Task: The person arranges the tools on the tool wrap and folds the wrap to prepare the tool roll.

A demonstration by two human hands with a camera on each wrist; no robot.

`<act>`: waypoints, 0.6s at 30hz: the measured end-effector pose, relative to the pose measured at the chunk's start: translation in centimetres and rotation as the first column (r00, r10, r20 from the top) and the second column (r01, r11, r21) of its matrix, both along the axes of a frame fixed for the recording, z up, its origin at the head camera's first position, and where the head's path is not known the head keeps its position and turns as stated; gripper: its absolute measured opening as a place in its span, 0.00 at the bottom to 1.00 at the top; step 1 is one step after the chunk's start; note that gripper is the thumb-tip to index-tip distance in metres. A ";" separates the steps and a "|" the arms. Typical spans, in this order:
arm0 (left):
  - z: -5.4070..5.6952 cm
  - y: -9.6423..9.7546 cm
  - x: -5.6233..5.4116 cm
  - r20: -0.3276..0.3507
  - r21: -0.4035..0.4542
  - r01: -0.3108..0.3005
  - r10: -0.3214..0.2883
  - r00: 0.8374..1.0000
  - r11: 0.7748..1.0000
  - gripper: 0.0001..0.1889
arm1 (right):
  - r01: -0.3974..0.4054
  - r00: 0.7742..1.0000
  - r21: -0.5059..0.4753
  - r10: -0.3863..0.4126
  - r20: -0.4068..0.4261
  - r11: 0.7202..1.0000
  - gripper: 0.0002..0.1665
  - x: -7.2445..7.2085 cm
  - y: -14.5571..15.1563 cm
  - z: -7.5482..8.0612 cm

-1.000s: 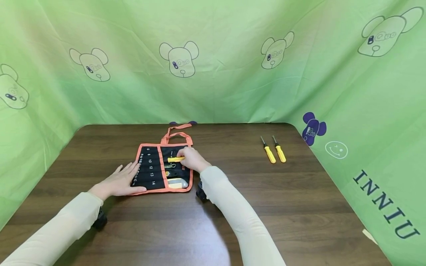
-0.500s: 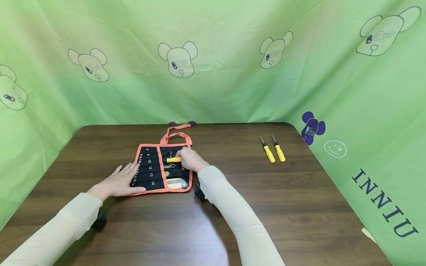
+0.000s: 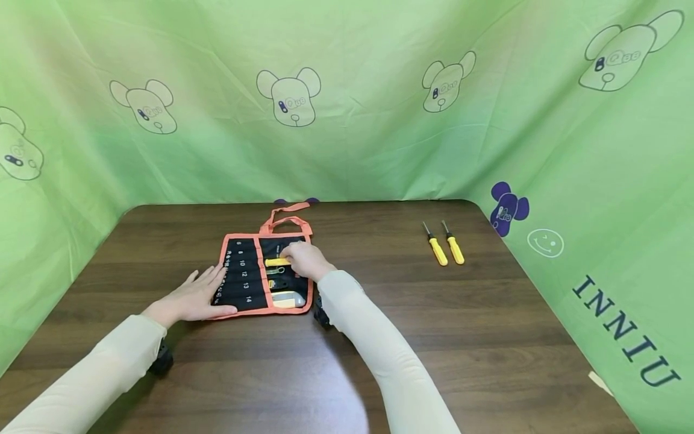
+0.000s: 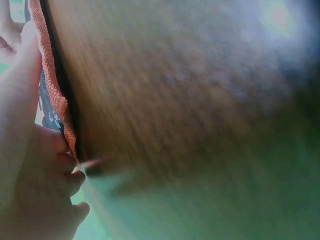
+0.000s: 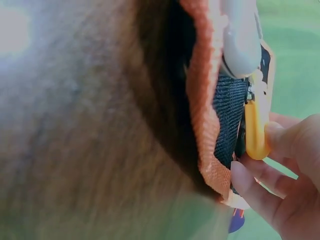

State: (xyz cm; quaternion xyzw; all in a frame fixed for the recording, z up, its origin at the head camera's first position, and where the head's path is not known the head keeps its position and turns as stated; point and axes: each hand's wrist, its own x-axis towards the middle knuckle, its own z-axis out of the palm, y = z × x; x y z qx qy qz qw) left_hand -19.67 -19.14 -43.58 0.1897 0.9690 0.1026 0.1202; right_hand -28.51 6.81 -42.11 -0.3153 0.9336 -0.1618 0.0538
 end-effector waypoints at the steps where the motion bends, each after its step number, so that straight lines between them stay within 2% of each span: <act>1: 0.0 0.0 0.0 -0.001 0.000 0.000 0.000 1.000 1.000 0.57 | 0.006 1.000 0.003 -0.006 -0.002 1.000 0.15 0.0 -0.1 0.0; 12: 0.4 0.1 0.2 0.008 -0.002 -0.006 0.006 1.000 1.000 0.56 | 0.034 0.998 0.013 -0.034 -0.055 0.999 0.15 -0.2 -0.5 -0.1; 18: 0.3 0.2 0.2 0.010 -0.003 -0.009 0.009 1.000 1.000 0.56 | 0.048 0.999 -0.024 -0.049 -0.024 0.999 0.15 -0.2 -0.3 -0.4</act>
